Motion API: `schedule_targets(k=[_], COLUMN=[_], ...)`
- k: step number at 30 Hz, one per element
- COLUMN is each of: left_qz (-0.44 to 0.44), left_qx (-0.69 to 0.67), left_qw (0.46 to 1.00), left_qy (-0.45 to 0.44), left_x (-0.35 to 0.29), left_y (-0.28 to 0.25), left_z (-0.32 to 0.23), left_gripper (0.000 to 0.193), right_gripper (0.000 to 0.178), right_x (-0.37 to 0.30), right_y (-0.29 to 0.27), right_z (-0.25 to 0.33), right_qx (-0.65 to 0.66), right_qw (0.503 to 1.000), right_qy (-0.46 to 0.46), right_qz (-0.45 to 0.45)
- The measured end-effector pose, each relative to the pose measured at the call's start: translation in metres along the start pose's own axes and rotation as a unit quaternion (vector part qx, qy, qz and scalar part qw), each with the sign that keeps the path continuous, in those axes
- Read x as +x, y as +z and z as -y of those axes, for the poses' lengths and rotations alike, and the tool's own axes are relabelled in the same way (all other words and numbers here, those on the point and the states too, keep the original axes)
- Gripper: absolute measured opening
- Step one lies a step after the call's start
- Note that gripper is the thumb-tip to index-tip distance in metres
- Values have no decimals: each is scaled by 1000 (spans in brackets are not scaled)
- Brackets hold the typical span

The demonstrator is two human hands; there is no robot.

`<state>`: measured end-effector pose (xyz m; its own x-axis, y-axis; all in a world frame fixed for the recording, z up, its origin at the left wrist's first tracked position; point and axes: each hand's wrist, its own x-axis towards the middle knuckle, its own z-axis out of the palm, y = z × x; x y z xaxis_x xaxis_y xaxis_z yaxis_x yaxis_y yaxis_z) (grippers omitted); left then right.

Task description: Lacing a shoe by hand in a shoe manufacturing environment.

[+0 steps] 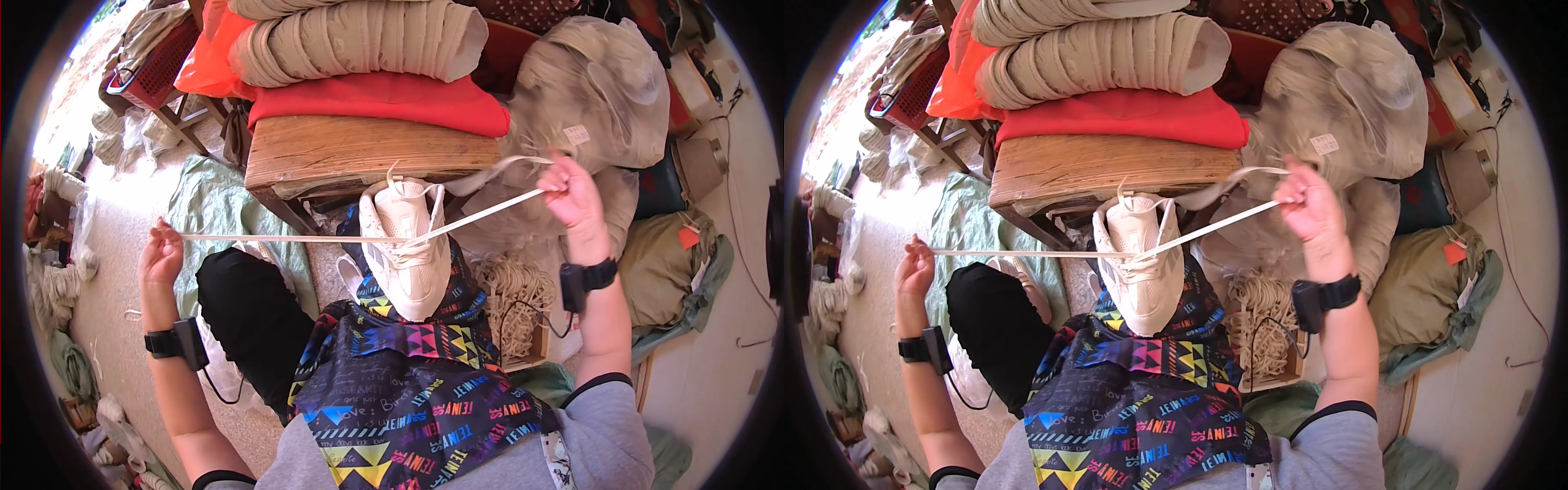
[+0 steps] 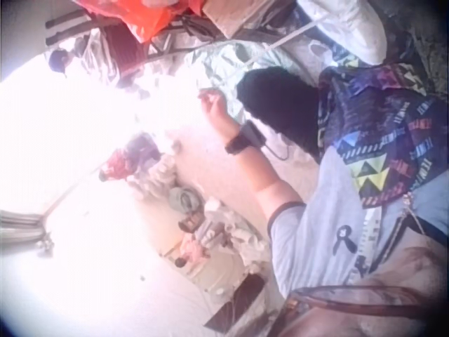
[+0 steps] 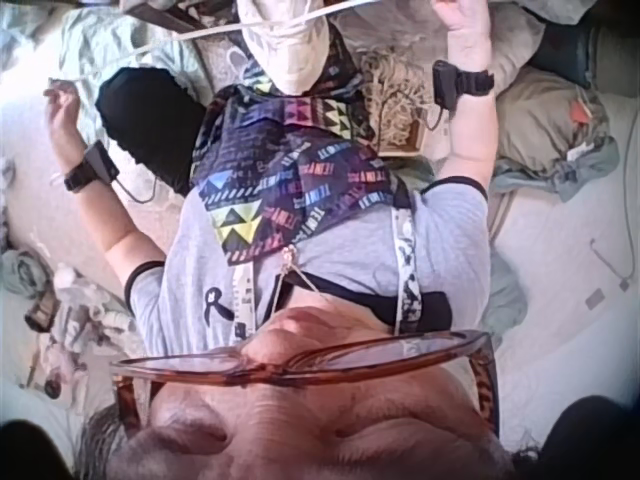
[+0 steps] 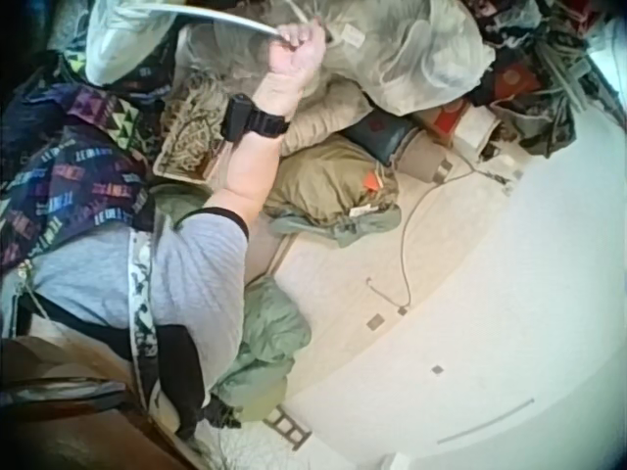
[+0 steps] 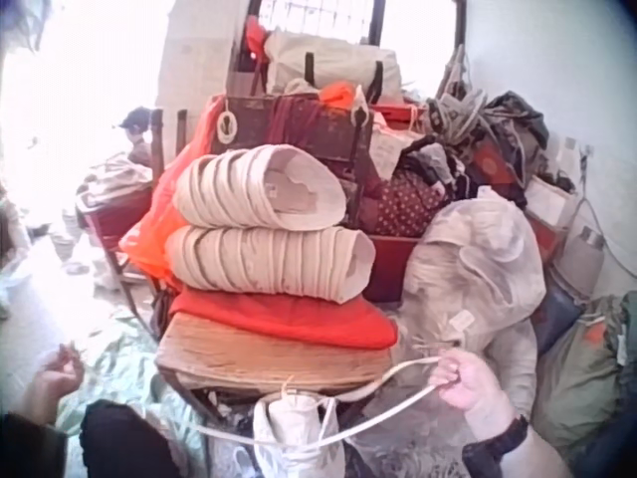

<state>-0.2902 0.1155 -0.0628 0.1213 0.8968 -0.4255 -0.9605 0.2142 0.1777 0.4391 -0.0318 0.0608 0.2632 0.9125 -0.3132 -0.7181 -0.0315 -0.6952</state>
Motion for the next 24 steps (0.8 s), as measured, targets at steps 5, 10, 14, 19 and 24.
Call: schedule_targets(k=[5, 10, 14, 19, 24], left_qz=[-49, -91, -126, 48, 180], left_qx=[-83, 158, 341, 620, 657], left_qw=[994, 959, 869, 762, 729], left_qy=[58, 216, 335, 181, 74], left_x=[10, -2, -28, -51, -81], left_y=[-18, -30, -25, 86, 103], left_z=[-80, -125, -140, 127, 296], left_gripper=[18, 24, 31, 42, 31], right_gripper=[25, 16, 9, 26, 29], right_x=[-1, -42, -28, -25, -37], right_y=[-98, -203, -254, -116, 25], right_z=[118, 229, 208, 50, -91], right_qx=[-27, -83, -233, -430, -418], right_qw=[993, 928, 834, 875, 907], right_qy=[-63, -221, -292, -25, 20], right_qz=[-93, -287, -406, -224, 47])
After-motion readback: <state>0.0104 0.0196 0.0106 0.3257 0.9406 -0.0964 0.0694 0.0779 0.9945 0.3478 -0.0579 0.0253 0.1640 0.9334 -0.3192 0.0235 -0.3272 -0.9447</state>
